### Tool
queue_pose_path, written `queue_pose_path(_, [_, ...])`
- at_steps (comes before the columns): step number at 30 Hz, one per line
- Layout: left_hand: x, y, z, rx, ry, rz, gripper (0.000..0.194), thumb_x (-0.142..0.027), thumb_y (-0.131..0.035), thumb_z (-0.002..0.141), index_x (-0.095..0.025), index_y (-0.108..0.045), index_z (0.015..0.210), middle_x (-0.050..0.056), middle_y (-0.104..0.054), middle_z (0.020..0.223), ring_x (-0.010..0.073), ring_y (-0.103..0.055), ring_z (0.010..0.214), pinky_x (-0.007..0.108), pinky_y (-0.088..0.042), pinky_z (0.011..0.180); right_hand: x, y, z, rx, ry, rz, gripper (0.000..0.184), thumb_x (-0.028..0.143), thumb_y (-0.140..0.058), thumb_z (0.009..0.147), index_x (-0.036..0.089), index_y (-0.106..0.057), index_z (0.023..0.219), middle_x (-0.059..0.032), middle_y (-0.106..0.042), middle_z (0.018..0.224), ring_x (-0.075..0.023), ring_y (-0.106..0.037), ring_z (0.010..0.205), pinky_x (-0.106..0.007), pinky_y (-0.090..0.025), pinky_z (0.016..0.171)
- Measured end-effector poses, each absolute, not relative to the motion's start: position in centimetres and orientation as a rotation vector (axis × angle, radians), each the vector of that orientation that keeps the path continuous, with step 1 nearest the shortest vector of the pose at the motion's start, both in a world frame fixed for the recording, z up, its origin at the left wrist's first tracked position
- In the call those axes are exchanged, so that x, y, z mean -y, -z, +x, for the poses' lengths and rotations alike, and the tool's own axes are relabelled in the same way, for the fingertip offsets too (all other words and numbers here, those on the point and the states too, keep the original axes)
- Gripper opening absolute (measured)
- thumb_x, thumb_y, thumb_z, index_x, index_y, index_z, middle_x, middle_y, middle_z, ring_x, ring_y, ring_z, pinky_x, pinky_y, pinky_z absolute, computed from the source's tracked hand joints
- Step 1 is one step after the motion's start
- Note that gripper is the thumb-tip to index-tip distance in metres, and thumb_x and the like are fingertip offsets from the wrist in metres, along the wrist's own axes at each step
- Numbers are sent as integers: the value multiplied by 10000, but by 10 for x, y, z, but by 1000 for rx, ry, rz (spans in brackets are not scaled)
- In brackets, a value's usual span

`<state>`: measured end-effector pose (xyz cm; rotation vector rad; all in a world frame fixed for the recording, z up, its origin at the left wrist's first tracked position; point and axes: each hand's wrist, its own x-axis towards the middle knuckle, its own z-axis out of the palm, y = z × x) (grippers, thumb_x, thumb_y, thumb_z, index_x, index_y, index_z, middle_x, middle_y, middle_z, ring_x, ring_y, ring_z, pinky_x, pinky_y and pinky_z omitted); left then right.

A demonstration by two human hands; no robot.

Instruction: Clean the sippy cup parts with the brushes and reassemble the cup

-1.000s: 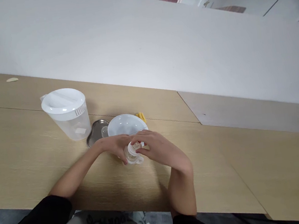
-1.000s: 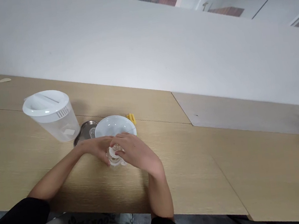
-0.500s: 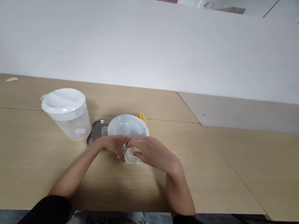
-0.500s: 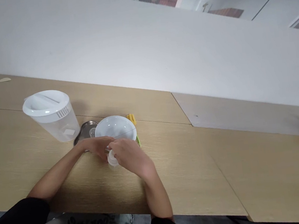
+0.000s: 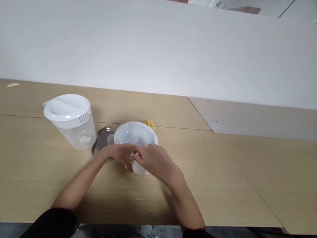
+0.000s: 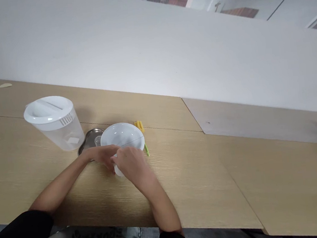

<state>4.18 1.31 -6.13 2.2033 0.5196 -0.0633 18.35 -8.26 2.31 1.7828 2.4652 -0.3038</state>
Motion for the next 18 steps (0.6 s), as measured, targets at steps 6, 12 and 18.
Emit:
queue_pose_path(6, [-13,61,43,-600,153,2288,539,-295,-821,540,-150,-556,987,11,-590,943,183,-566,847,248,-419,707,89,-24,196,-2563,269,1721,229,329,-551,880,185,-697,982,-71,-722,854,-219,-668,812,-292,-419,638])
queue_pose_path(12, [-13,61,43,-595,145,2268,558,-281,-829,553,-150,-575,1032,24,-592,1001,195,-570,910,255,-432,754,91,-22,200,-2580,264,1613,270,123,-455,857,157,-679,1004,-78,-714,831,-196,-658,752,-276,-382,589])
queue_pose_path(18, [-15,64,43,-555,109,2267,606,-264,-838,543,-176,-596,1092,2,-588,952,171,-560,848,236,-414,713,89,-26,193,-2480,227,1730,277,234,-440,914,150,-701,946,-100,-714,806,-219,-664,736,-283,-384,570])
